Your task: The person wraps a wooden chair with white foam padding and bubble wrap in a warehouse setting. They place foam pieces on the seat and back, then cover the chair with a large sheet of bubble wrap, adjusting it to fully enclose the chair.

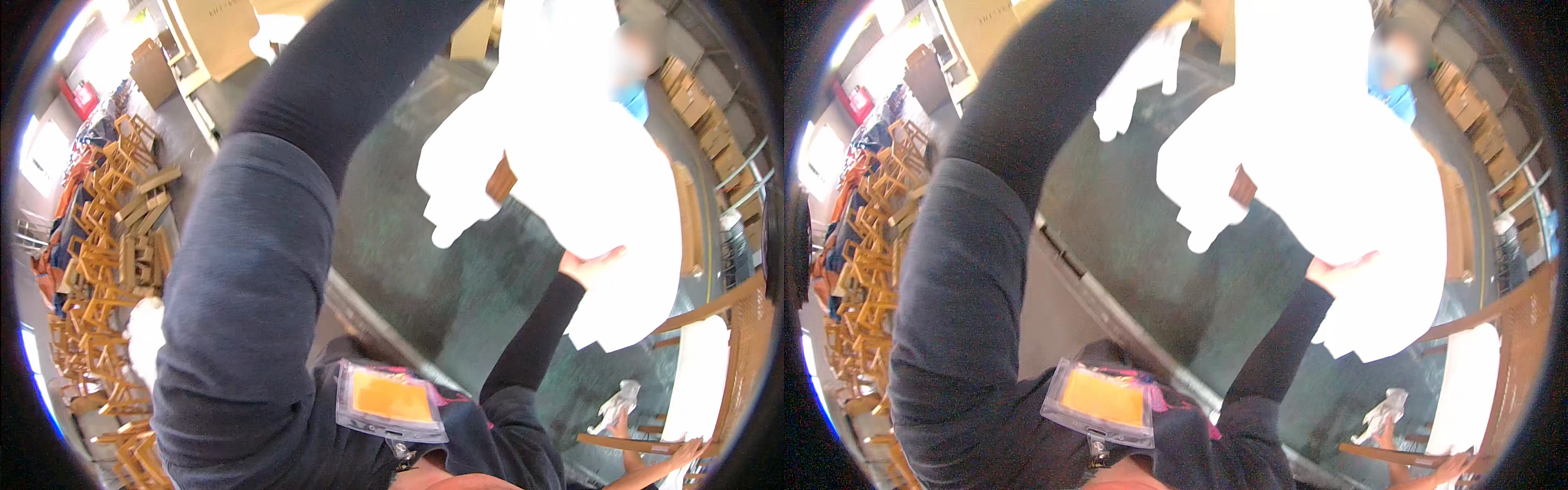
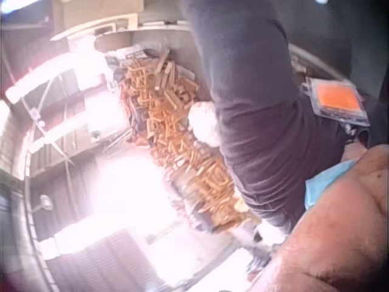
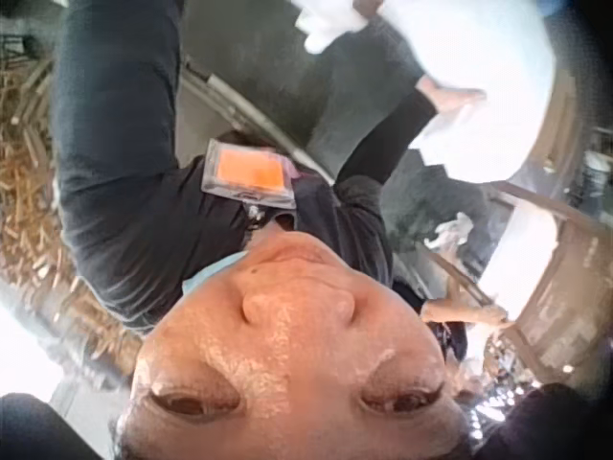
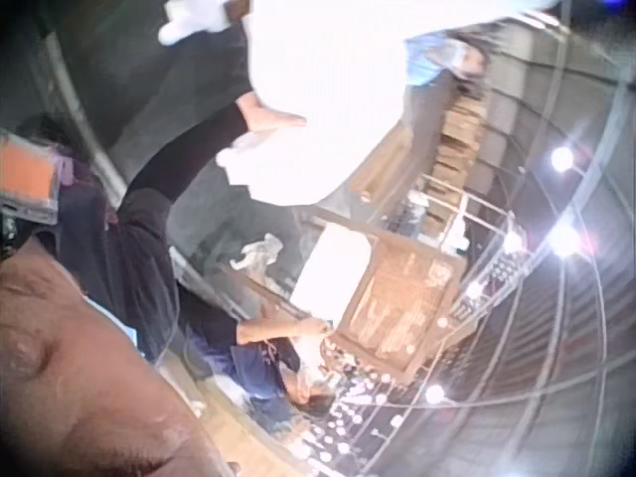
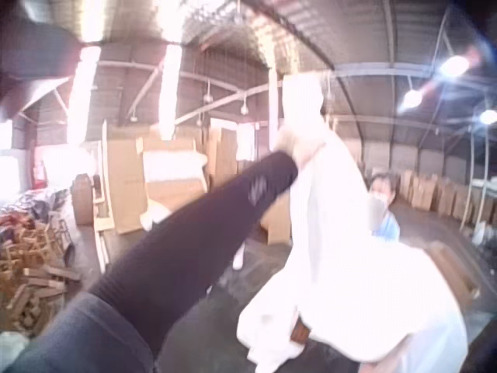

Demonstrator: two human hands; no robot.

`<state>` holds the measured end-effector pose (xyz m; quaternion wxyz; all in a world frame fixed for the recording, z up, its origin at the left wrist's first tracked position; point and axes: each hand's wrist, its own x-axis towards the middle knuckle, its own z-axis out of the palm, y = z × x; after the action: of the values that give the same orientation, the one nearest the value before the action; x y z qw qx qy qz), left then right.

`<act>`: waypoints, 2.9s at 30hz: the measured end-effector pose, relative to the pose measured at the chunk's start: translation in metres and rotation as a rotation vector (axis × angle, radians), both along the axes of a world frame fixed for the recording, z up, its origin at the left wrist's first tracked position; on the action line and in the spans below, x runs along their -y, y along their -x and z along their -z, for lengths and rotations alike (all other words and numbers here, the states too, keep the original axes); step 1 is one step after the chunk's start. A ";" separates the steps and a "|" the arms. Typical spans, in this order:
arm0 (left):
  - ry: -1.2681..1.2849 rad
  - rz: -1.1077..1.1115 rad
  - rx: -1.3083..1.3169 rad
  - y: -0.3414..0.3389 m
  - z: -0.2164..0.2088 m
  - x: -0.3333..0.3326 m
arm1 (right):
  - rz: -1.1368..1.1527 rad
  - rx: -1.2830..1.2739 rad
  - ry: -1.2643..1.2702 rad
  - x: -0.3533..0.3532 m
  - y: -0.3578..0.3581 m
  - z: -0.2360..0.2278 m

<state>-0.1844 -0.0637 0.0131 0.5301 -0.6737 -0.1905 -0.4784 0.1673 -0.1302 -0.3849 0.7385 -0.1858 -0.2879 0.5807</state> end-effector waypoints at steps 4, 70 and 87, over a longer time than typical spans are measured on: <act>0.231 -0.213 0.280 0.017 0.031 0.001 | 0.076 -0.028 0.070 0.009 0.003 -0.017; 1.385 0.624 0.967 0.698 0.510 -0.148 | 0.715 2.154 -1.139 -0.202 1.070 -0.233; 1.299 0.593 1.521 0.724 0.507 -0.039 | 0.450 1.039 -1.553 -0.026 0.930 -0.092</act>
<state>-0.9088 -0.0251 -0.4944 -0.3328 -0.3697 -0.5218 -0.6930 -0.7625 -0.1040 -0.2926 0.5299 0.0702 -0.8411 -0.0821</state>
